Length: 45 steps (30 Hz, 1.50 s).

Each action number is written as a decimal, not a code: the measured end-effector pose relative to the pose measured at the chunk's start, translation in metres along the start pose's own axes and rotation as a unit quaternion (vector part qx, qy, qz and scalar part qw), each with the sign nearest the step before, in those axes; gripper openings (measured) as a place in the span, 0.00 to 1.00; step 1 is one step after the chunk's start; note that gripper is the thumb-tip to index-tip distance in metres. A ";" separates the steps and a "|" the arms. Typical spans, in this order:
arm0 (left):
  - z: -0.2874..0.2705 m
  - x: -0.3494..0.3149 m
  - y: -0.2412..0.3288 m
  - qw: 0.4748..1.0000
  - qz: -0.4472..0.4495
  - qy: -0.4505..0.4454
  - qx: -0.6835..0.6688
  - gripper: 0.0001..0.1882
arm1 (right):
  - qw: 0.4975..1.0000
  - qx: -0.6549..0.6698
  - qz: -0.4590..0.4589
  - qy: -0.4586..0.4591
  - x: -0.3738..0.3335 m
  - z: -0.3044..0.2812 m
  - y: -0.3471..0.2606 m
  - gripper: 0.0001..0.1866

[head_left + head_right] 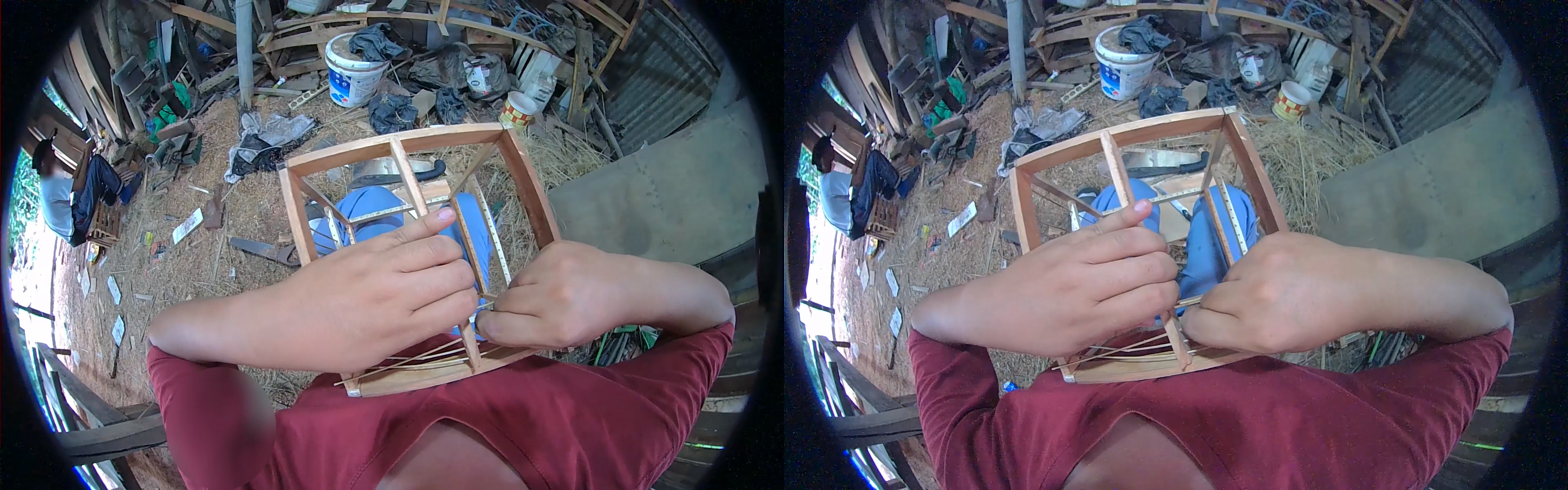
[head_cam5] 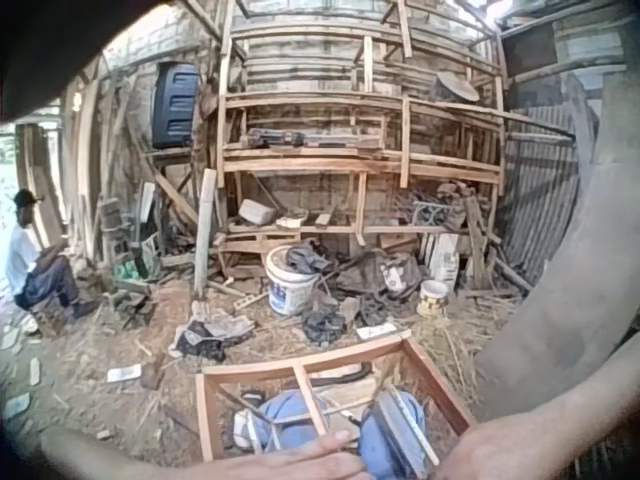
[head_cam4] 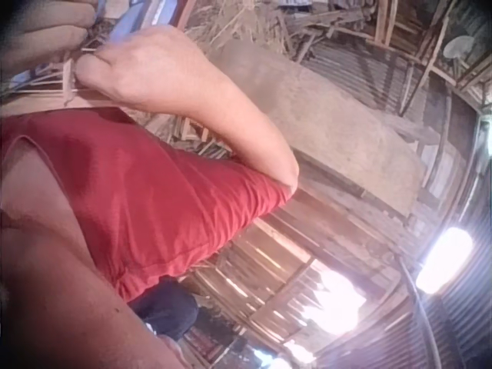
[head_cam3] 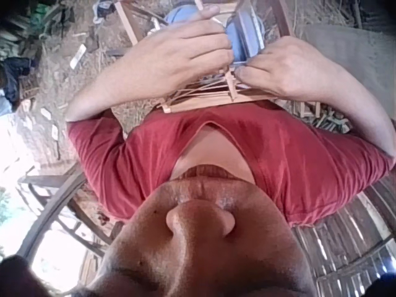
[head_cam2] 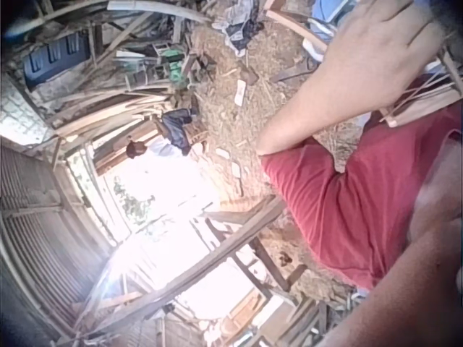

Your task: The person is assembling a wooden birdcage by inserting thin wooden rods into the pre-drilled holes of a frame while holding it on their lap, then uses a hammer to tap the rods into place.

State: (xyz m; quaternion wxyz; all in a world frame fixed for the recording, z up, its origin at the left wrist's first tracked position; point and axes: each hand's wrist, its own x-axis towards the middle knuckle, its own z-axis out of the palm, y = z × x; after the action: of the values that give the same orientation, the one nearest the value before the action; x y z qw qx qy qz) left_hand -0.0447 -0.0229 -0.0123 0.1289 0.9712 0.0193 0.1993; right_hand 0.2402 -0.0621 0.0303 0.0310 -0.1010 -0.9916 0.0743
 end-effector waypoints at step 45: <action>-0.019 -0.012 0.064 0.989 -0.113 -0.023 0.094 0.11 | 0.981 0.014 0.172 0.083 0.003 0.001 -0.044 0.09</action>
State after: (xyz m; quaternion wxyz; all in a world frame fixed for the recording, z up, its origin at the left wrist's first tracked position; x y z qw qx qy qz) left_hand -0.0643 -0.0811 0.0159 0.0590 0.9748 0.1450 0.1588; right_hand 0.2284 -0.1045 0.0359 0.1018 -0.2759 -0.9521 0.0842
